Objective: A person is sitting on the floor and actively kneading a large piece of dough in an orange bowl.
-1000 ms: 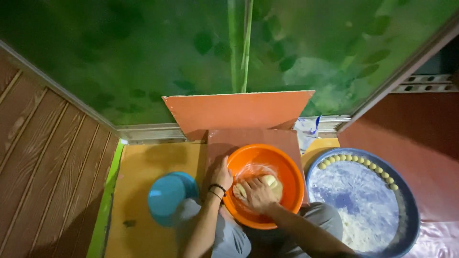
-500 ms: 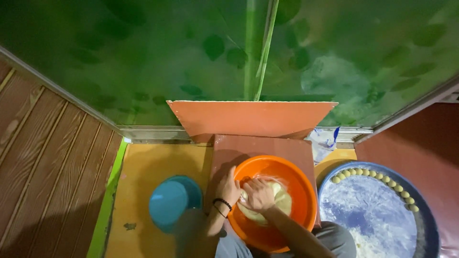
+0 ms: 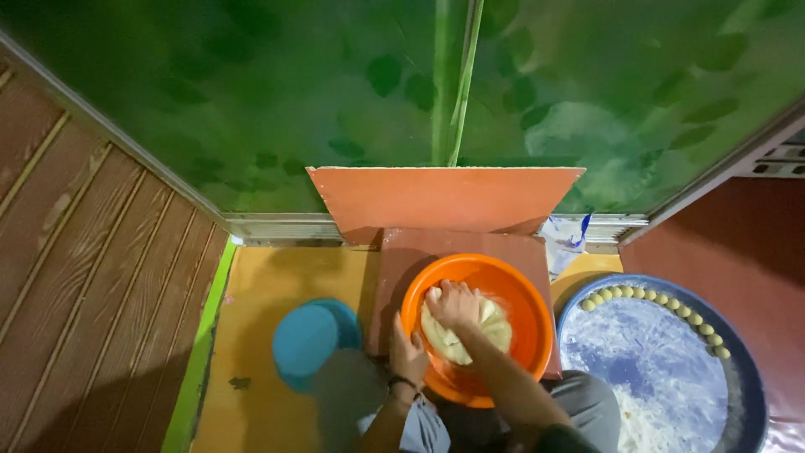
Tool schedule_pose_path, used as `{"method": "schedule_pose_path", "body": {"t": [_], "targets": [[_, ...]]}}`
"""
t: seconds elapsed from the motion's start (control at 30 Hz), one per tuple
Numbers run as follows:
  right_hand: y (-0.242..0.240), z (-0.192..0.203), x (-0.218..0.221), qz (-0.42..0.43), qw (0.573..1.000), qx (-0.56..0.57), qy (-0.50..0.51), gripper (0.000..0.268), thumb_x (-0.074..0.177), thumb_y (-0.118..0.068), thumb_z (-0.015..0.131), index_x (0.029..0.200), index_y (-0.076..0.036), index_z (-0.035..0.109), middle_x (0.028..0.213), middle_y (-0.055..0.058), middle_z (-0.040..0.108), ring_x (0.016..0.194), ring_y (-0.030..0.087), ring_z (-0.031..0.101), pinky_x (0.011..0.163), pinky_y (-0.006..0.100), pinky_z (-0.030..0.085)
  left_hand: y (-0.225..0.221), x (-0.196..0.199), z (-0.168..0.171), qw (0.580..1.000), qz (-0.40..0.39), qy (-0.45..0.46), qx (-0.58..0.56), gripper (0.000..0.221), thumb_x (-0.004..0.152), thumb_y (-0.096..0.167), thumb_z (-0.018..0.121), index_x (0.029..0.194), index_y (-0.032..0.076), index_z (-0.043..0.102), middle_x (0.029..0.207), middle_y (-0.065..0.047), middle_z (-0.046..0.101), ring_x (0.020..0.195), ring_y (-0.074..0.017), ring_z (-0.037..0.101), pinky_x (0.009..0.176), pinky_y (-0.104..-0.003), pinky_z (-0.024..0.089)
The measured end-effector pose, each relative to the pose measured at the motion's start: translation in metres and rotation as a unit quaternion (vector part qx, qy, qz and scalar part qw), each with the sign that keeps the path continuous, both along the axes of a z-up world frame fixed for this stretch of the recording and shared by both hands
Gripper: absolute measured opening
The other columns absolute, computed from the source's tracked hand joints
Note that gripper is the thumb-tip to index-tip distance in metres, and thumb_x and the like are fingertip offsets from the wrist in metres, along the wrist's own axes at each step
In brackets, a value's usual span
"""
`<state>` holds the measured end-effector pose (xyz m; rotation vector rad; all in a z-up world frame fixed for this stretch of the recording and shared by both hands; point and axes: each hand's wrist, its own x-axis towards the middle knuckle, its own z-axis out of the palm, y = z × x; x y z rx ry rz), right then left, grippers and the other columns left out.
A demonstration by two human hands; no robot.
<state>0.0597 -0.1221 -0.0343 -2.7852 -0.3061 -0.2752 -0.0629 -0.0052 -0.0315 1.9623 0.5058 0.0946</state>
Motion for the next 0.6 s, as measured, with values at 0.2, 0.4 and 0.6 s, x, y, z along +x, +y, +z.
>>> {"method": "schedule_pose_path", "body": {"t": [0.2,0.4,0.6], "targets": [[-0.027,-0.045,0.038,0.154,0.894,0.097,0.41,0.084,0.088,-0.075,0.055,0.127,-0.002,0.072,0.139,0.026,0.064,0.139,0.049,0.05,0.121,0.051,0.035,0.017,0.049,0.001,0.992,-0.104,0.028,0.066,0.059,0.1,0.014,0.054,0.156,0.011,0.035,0.149,-0.021,0.048,0.141,-0.0381,0.047,0.122,-0.046,0.037],[-0.041,-0.018,0.02,0.14,0.943,-0.067,0.293,0.08,0.073,-0.084,0.061,0.11,-0.015,0.077,0.114,0.013,0.077,0.12,0.032,0.069,0.1,0.043,0.055,0.024,0.078,0.028,0.949,-0.256,0.087,0.165,0.063,0.1,0.015,0.051,0.159,0.023,0.029,0.14,-0.02,0.054,0.132,-0.0378,0.056,0.112,-0.049,0.047],[-0.015,0.008,0.017,0.083,0.89,-0.063,0.444,0.077,0.064,-0.069,0.084,0.128,-0.031,0.066,0.129,0.006,0.072,0.128,0.029,0.064,0.105,0.04,0.051,0.03,0.077,0.039,0.94,-0.312,0.049,0.129,0.052,0.104,0.012,0.039,0.156,0.012,0.033,0.146,-0.029,0.05,0.14,-0.0416,0.049,0.122,-0.044,0.038]]}}
